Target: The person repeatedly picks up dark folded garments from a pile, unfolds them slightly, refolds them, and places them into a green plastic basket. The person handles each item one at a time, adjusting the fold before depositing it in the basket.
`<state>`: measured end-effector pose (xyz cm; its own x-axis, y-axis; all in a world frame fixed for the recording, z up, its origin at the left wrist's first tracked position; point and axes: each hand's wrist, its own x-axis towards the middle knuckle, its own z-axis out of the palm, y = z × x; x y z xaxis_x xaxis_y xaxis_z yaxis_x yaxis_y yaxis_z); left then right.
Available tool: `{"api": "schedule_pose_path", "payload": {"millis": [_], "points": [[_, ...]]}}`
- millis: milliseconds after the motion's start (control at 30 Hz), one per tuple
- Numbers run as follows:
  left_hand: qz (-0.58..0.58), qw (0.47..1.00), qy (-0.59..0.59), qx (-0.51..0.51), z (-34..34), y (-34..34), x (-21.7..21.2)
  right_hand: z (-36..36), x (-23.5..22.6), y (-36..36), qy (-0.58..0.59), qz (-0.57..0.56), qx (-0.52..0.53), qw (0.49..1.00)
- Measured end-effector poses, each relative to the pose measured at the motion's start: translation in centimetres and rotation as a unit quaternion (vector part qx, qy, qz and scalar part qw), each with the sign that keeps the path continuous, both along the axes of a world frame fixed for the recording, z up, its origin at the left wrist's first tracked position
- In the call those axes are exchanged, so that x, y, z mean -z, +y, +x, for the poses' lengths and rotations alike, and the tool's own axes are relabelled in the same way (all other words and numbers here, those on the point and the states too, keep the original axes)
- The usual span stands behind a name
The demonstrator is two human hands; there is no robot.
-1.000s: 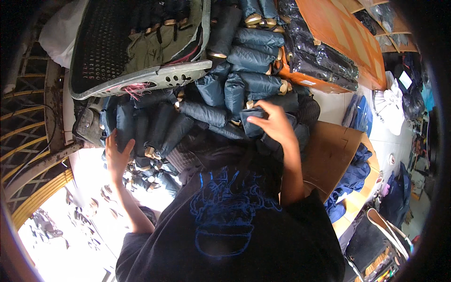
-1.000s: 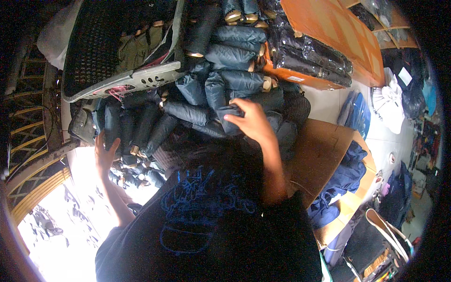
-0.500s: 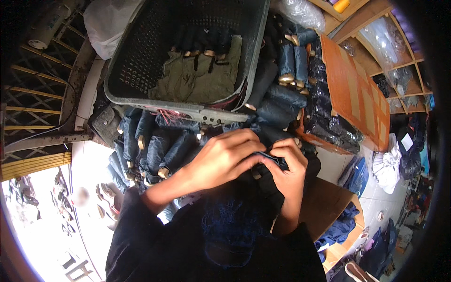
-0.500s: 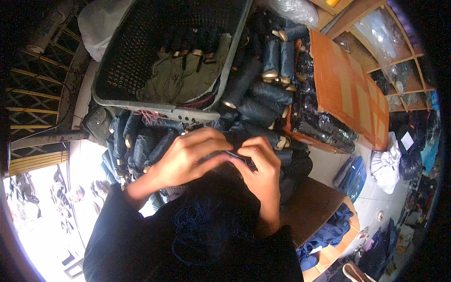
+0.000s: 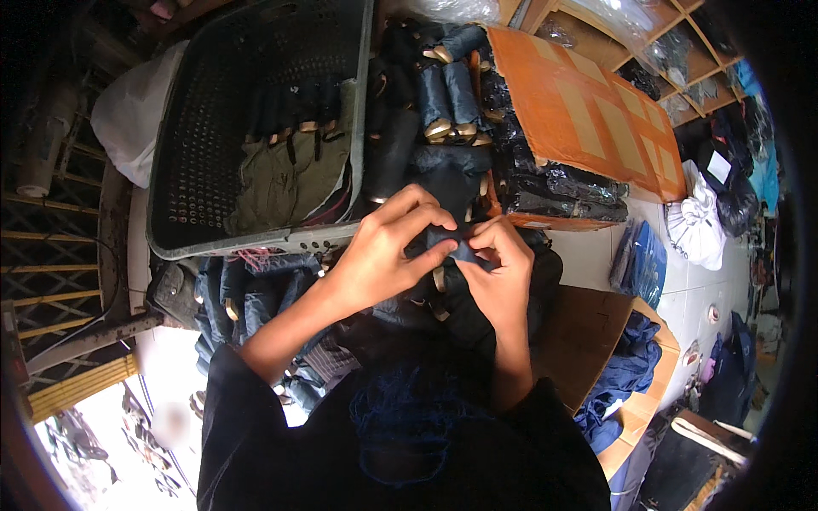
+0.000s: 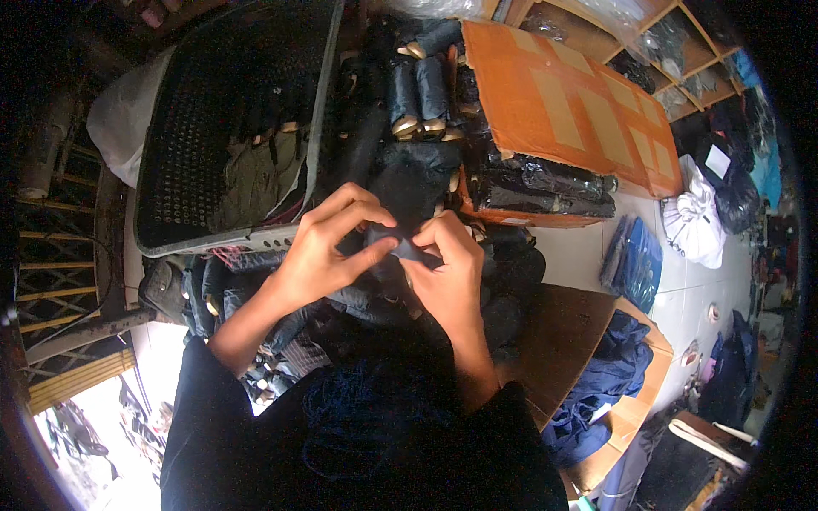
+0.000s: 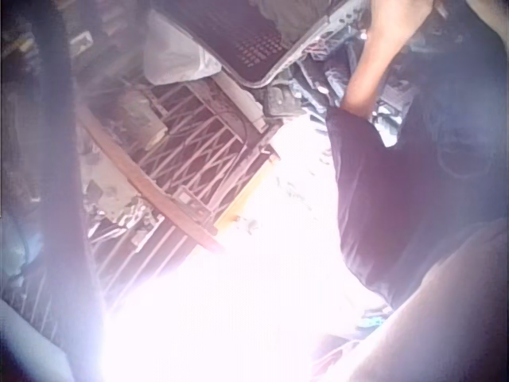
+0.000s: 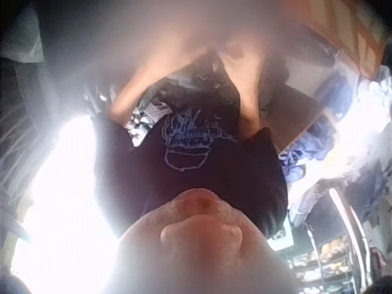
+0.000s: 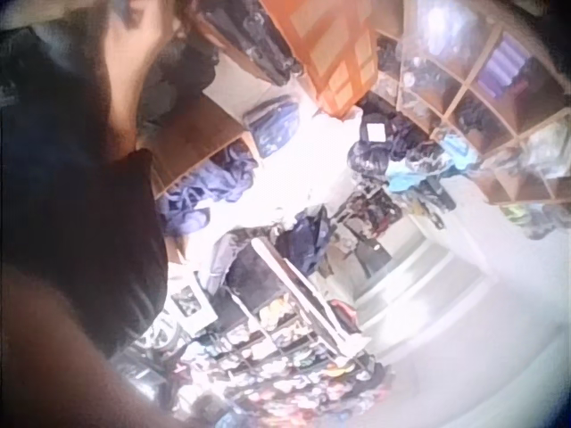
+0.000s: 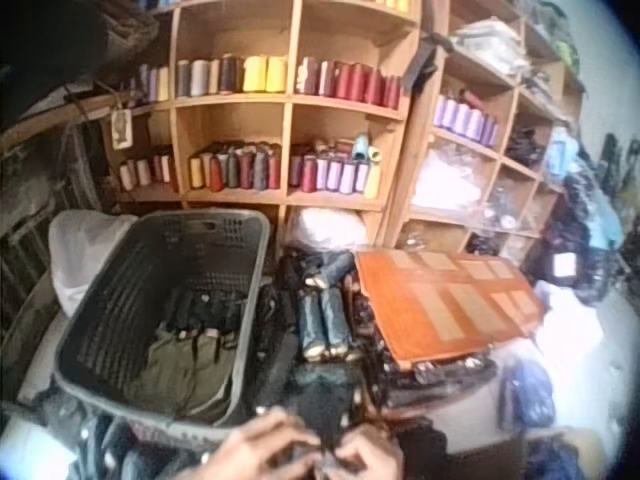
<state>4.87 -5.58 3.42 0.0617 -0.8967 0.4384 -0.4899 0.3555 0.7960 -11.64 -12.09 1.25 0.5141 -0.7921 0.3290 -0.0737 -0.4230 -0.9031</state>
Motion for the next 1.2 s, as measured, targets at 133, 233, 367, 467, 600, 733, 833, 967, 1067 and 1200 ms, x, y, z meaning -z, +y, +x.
{"api": "schedule_pose_path", "payload": {"millis": [133,233,367,467,600,733,833,967,1067,1200], "points": [[0.017,0.998,0.01,0.059,0.1,-0.2,-0.3,-1.0,-0.3,-0.4,-0.022,0.101,-0.025,0.994],[0.028,0.995,-0.054,0.078,1.0,-0.9,-0.7,-1.4,0.2,-0.8,-0.006,0.063,0.001,0.998],[0.086,0.991,0.0,0.1,6.5,-3.6,-2.7,-0.7,2.4,-1.3,0.012,-0.012,0.166,0.986],[0.057,0.982,0.113,-0.142,14.3,-8.6,0.2,0.6,4.0,-2.1,-0.083,0.004,0.253,0.964],[0.164,0.93,-0.106,-0.312,26.5,-15.0,12.0,1.5,7.1,-3.6,-0.012,-0.018,0.22,0.975],[0.493,0.793,-0.213,-0.288,32.1,-18.0,27.1,3.6,9.2,-5.1,-0.026,-0.06,0.117,0.991],[0.538,0.73,-0.268,-0.327,32.8,-19.0,33.6,3.6,10.4,-5.3,0.039,-0.017,0.1,0.994],[0.502,0.728,-0.282,-0.372,27.7,-23.1,31.3,3.1,10.9,-6.0,0.065,-0.04,0.144,0.987],[0.504,0.764,-0.125,-0.383,30.7,-21.4,30.5,3.3,10.8,-6.0,0.06,-0.055,0.138,0.987],[0.416,0.802,0.245,-0.353,30.9,-18.8,23.0,3.0,9.2,-5.9,0.103,-0.102,0.142,0.979]]}}
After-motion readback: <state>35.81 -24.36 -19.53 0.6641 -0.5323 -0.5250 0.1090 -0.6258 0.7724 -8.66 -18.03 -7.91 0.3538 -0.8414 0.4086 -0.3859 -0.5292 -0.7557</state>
